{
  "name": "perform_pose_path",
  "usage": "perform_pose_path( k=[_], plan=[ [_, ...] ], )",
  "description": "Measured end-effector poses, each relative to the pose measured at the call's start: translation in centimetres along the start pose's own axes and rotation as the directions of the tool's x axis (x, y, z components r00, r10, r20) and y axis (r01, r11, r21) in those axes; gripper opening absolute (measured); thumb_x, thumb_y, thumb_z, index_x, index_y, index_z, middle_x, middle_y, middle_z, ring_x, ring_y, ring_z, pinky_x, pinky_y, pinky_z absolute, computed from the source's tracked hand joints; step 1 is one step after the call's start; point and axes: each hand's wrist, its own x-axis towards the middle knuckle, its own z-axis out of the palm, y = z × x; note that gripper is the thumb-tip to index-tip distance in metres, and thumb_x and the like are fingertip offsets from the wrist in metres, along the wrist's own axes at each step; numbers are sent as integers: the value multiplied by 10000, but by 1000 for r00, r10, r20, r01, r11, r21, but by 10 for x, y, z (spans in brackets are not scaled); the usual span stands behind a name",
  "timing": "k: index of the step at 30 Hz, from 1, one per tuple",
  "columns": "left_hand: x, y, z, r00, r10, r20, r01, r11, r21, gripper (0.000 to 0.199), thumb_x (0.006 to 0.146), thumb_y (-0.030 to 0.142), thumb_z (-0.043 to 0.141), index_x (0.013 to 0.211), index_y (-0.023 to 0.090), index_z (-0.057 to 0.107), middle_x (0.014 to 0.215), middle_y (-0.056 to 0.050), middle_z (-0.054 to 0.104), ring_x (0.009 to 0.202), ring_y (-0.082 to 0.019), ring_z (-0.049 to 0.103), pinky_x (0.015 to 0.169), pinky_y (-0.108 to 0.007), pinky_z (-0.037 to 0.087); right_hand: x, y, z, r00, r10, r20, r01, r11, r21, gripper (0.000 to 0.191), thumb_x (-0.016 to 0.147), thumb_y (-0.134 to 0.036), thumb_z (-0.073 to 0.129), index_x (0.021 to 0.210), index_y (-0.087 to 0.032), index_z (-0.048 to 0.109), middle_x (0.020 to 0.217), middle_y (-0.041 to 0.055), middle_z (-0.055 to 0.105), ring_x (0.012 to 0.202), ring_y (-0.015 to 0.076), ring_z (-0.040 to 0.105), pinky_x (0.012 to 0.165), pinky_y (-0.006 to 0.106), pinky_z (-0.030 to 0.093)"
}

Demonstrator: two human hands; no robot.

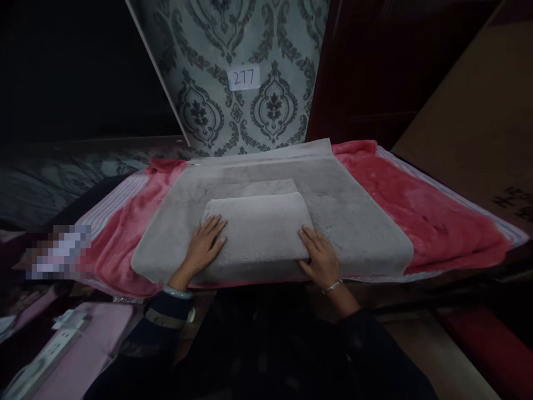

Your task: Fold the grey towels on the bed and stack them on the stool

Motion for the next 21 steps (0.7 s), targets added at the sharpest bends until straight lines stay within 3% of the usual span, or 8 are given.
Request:
perform_pose_path(
  k=[5,9,16,21],
  plan=[
    [-38,-27,-9,981,192,27,-191,981,-43,894,828,590,641,1562,210,300,1652,-136,218,1525,-325,179,1220,-540,223,-1,23,-2,996,47,-79,-39,995,95,766,784,-165,522,1529,-270,378,1432,58,569,1279,250,562,1066,439,478],
    [-58,-43,-16,978,203,45,-201,979,-45,896,821,420,680,1580,224,246,1652,-129,223,1511,-312,230,1215,-517,259,8,35,-1,994,81,-67,-75,994,83,863,734,-124,497,1563,-262,298,1432,65,565,1276,260,563,1062,453,482],
    [-48,-57,-26,981,194,13,-192,975,-110,858,708,97,540,1534,264,374,1568,-83,420,1427,-244,406,1183,-473,339,30,42,-8,1000,-25,14,24,997,73,843,751,-87,458,1561,-271,316,1511,84,475,1315,276,509,1044,478,471],
    [-32,-56,-34,980,198,39,-197,980,-22,804,684,40,537,1452,278,505,1524,-78,483,1362,-246,475,1150,-488,378,43,49,-9,992,-54,110,45,996,82,709,791,-156,481,1486,-300,466,1535,47,453,1336,280,470,1094,504,407]
  ],
)
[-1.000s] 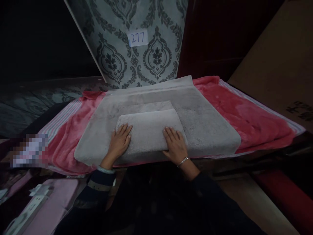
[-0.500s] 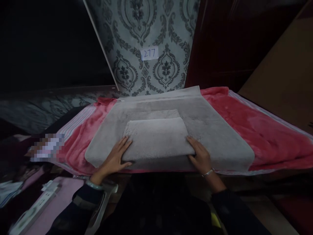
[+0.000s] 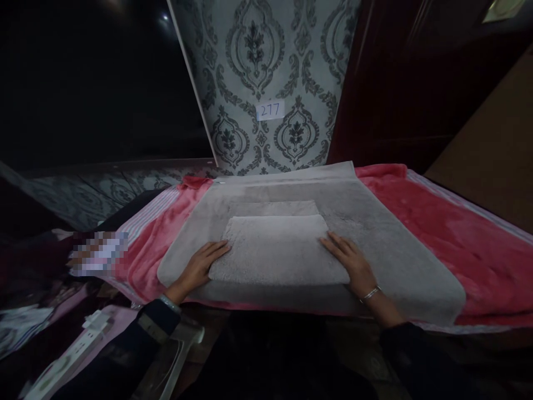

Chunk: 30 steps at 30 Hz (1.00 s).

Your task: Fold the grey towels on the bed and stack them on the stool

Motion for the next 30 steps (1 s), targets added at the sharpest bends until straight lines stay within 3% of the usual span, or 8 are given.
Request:
perform_pose_path(
  k=[4,9,15,17,19,23,28,30],
  plan=[
    [19,0,-2,999,-14,-46,14,1000,11,656,743,23,514,1338,278,620,1449,-64,569,1308,-237,509,1102,-466,418,12,5,5,1000,-31,-4,31,997,73,493,840,-274,499,1311,-267,643,1442,75,556,1291,279,506,1076,496,418],
    [48,3,-14,946,-164,-280,88,960,-266,291,811,200,565,1037,230,746,1186,-62,723,1246,-248,561,1072,-446,435,43,2,-2,980,145,-135,-103,954,280,376,921,-345,410,1127,-241,707,1191,98,700,1151,245,618,977,452,506],
    [85,22,-85,760,-374,-532,-35,794,-607,264,780,430,660,837,175,701,871,-45,715,893,-225,655,799,-340,539,104,-18,-68,835,452,-315,-200,782,590,315,800,-490,663,925,-204,703,945,71,736,928,253,670,847,414,562],
    [99,29,-109,743,-442,-502,-54,709,-703,341,749,494,699,860,172,692,811,-24,700,822,-204,645,735,-307,528,123,-25,-86,799,515,-311,-197,712,674,336,765,-537,703,839,-210,683,835,39,716,819,224,658,747,372,570],
    [111,30,-121,783,-474,-403,-54,593,-803,428,711,531,727,929,164,692,825,-34,709,805,-199,649,720,-303,528,138,-27,-91,791,562,-242,-209,621,756,371,768,-584,684,808,-215,660,765,21,693,733,197,642,657,328,558],
    [127,15,-100,841,-535,-78,164,389,-906,454,676,546,740,897,153,684,764,-68,705,680,-197,646,636,-322,532,155,-19,-60,765,644,34,-396,427,813,399,789,-608,619,775,-209,627,674,30,668,633,191,632,567,309,536],
    [131,-14,-37,679,-734,-7,510,479,-714,315,732,438,686,829,140,656,662,-57,661,664,-222,670,628,-336,539,139,-3,0,644,734,216,-662,392,639,272,789,-468,615,715,-206,630,530,37,605,514,212,605,505,339,513],
    [133,-19,-24,667,-745,-29,555,523,-647,277,742,360,672,897,131,669,746,-86,701,807,-262,705,721,-365,554,128,6,12,629,747,214,-693,415,589,239,761,-420,639,764,-182,657,526,46,604,526,233,617,520,364,523]
  ],
)
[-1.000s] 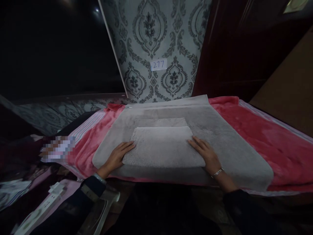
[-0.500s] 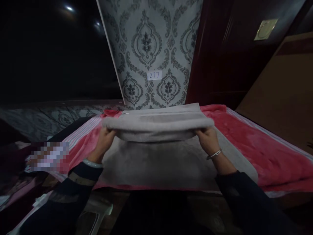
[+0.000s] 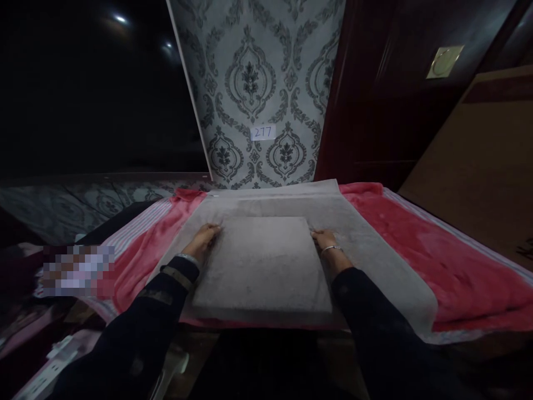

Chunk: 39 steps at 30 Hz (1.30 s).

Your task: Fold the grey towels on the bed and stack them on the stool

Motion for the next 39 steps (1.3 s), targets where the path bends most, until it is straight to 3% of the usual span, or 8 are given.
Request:
perform_pose_path(
  k=[5,9,15,19,25,31,35,39],
  plan=[
    [7,15,23,987,157,30,-159,978,136,446,754,207,641,1189,111,650,1366,-189,610,1365,-285,488,1108,-372,388,10,-10,9,984,-168,-65,148,959,-241,478,764,-327,612,1194,-122,650,1089,189,718,1076,317,652,953,486,508],
    [-3,28,54,933,316,175,-361,793,490,524,892,273,519,1393,120,532,1519,-197,460,1445,-295,381,1171,-450,311,-8,-54,74,843,-474,254,519,595,-614,587,898,-272,431,1427,-23,485,1483,220,482,1390,293,432,1162,450,328],
    [-25,2,81,895,328,302,-441,550,709,560,973,332,369,1519,206,401,1615,-144,316,1505,-301,258,1198,-582,199,-54,-51,164,767,-345,541,642,416,-644,569,1013,-371,276,1527,-152,381,1600,116,334,1484,258,279,1175,539,249],
    [-25,-2,81,892,336,303,-444,523,727,561,989,371,344,1519,196,402,1610,-149,326,1503,-305,262,1197,-578,202,-35,-30,146,806,-275,523,591,406,-697,631,1012,-508,293,1542,-173,360,1624,92,282,1504,254,222,1197,513,203],
    [-23,2,82,892,331,308,-446,533,719,574,995,412,332,1519,187,400,1611,-165,318,1497,-322,269,1189,-594,209,9,5,67,947,-173,270,320,437,-841,670,996,-515,293,1556,-149,325,1626,150,260,1497,296,236,1165,574,245],
    [-24,2,83,898,323,298,-434,548,715,572,991,404,345,1517,187,404,1611,-160,320,1500,-318,261,1198,-585,192,13,18,19,978,-64,199,206,456,-866,646,999,-497,268,1566,-193,310,1627,124,275,1492,319,244,1137,593,293],
    [-26,3,84,902,316,294,-427,546,721,576,995,406,330,1526,190,389,1616,-155,311,1504,-311,254,1201,-578,190,-3,-15,38,954,-190,233,289,374,-881,615,989,-492,324,1515,-184,411,1638,147,230,1498,346,211,1127,633,273],
    [-27,1,84,906,304,294,-418,539,731,582,998,429,317,1533,207,373,1627,-135,294,1510,-298,238,1206,-575,182,-32,-50,96,840,-297,454,537,331,-776,628,1006,-488,295,1556,-185,330,1637,132,241,1508,270,207,1174,533,254]
  ],
)
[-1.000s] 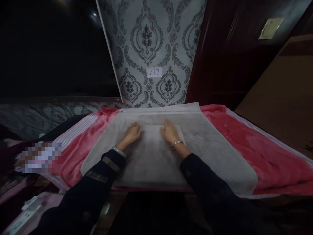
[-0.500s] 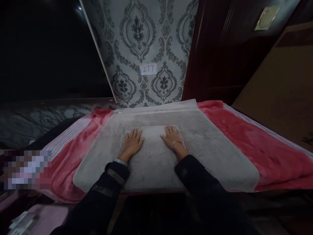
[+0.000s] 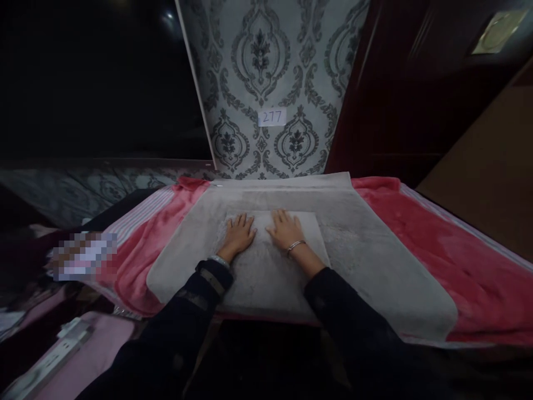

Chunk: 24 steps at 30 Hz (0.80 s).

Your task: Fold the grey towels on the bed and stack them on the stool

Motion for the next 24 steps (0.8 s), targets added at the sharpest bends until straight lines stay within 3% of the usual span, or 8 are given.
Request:
perform_pose_path(
  k=[2,5,12,17,20,24],
  plan=[
    [-1,-1,1,1000,4,-7,-4,1000,5,579,999,432,314,1534,219,369,1629,-125,295,1509,-292,240,1205,-567,193,2,-29,6,998,-51,49,50,999,21,624,1015,-478,276,1568,-191,303,1645,107,224,1514,249,193,1189,510,236],
    [-2,-2,2,1000,10,-19,-10,1000,2,576,998,430,316,1533,222,370,1625,-119,306,1502,-294,257,1201,-566,206,1,-46,21,992,-36,122,33,999,26,632,1017,-472,271,1573,-172,287,1649,96,203,1517,246,182,1202,506,203],
    [-1,-5,5,998,62,-23,-63,997,-47,572,995,413,313,1535,232,367,1625,-62,320,1505,-320,236,1193,-631,177,3,-36,39,994,-22,103,21,1000,13,652,1013,-509,237,1572,-179,297,1648,108,205,1514,253,189,1197,507,203],
    [-4,-3,-6,994,91,64,-85,992,-96,563,996,399,326,1535,242,362,1628,-56,311,1520,-311,195,1197,-655,122,5,-35,41,995,-27,101,26,1000,9,657,1011,-506,205,1578,-183,281,1648,109,212,1512,259,194,1194,527,203],
    [-27,0,-16,989,99,107,-88,991,-104,567,990,408,368,1522,212,381,1627,-96,306,1517,-312,211,1195,-647,157,5,-34,44,994,-29,109,29,1000,1,655,1009,-487,214,1585,-180,259,1654,100,191,1516,256,179,1197,531,196],
    [-89,2,-18,997,81,2,-80,993,-84,573,989,435,404,1496,169,412,1597,-157,352,1494,-311,278,1184,-620,233,4,-31,44,992,-33,124,36,999,-21,652,1009,-472,230,1587,-171,247,1657,97,172,1520,249,164,1200,520,187]
  ],
)
